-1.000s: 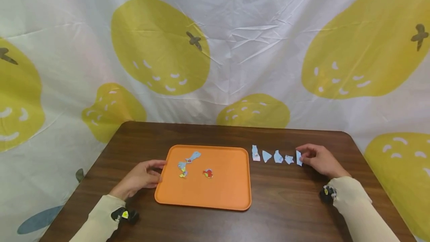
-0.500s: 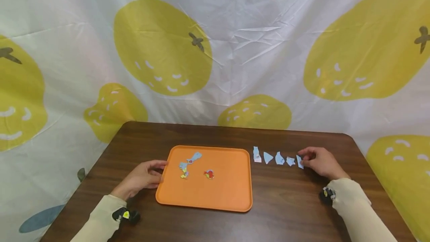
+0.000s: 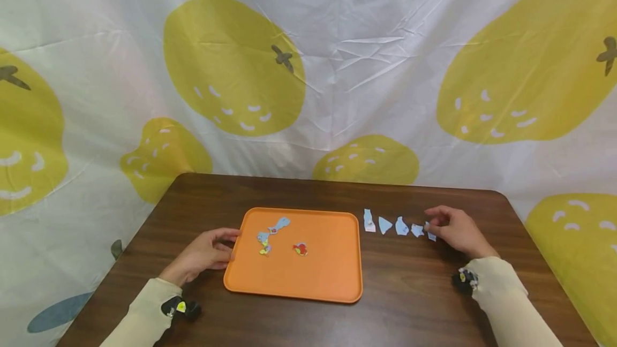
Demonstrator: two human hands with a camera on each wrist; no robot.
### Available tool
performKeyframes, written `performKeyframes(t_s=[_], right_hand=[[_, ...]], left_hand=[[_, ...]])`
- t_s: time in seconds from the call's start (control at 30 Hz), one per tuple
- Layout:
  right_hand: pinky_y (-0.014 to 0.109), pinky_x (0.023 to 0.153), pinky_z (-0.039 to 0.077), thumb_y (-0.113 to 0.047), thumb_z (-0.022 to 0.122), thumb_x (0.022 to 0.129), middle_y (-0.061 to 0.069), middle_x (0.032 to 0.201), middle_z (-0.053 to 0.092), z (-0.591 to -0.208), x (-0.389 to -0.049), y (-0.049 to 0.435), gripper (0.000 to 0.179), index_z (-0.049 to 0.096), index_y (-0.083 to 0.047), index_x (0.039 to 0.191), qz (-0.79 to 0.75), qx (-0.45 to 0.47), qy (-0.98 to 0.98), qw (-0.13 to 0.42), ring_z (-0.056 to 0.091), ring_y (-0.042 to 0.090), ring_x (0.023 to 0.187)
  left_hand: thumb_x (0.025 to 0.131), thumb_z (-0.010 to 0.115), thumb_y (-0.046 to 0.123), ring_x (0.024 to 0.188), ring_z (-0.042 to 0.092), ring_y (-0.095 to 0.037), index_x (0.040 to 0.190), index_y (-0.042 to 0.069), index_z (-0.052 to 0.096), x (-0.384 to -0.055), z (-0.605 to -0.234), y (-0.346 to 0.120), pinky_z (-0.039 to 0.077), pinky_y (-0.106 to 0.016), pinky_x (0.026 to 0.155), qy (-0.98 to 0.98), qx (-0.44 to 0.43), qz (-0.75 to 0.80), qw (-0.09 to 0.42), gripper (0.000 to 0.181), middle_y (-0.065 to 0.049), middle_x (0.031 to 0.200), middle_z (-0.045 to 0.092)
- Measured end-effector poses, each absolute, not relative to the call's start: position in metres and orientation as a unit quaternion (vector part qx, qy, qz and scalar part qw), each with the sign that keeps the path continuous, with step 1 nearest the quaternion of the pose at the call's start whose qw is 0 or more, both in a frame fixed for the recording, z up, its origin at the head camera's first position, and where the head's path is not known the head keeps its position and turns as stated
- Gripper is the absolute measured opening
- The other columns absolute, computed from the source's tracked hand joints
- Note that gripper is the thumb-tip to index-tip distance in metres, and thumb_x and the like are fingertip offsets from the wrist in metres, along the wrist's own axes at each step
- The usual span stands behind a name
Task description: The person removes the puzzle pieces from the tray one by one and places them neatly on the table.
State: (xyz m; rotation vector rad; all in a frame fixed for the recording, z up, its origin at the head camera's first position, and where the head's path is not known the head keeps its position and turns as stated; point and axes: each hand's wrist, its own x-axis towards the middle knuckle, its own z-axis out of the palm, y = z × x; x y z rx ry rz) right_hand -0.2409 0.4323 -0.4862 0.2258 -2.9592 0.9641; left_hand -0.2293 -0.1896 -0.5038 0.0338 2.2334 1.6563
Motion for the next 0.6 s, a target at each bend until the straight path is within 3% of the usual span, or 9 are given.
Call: performKeyframes(t_s=[0.2,0.6], right_hand=[[0.024,0.068,0.05,-0.022,0.078,0.097,0.01,0.102,0.076,-0.475,-0.238,0.41,0.042,0.068,-0.001,0.131,0.332,0.075,-0.94,0.033,0.064,0.001,0.082],[0.027,0.067,0.053,-0.02,0.076,0.098,0.012,0.103,0.073,-0.461,-0.234,0.364,0.042,0.066,-0.001,0.133,0.386,0.084,-0.919,0.014,0.065,0.01,0.082]], left_hand=[[0.087,0.076,-0.004,0.097,0.069,-0.024,0.145,0.008,0.062,-0.231,-0.507,-0.19,0.064,-0.038,0.076,0.791,0.01,0.584,0.182,0.061,-0.016,0.133,0.063],[0.087,0.076,-0.004,0.096,0.069,-0.023,0.144,0.009,0.063,-0.233,-0.509,-0.191,0.064,-0.039,0.076,0.791,0.01,0.584,0.18,0.06,-0.015,0.132,0.063]])
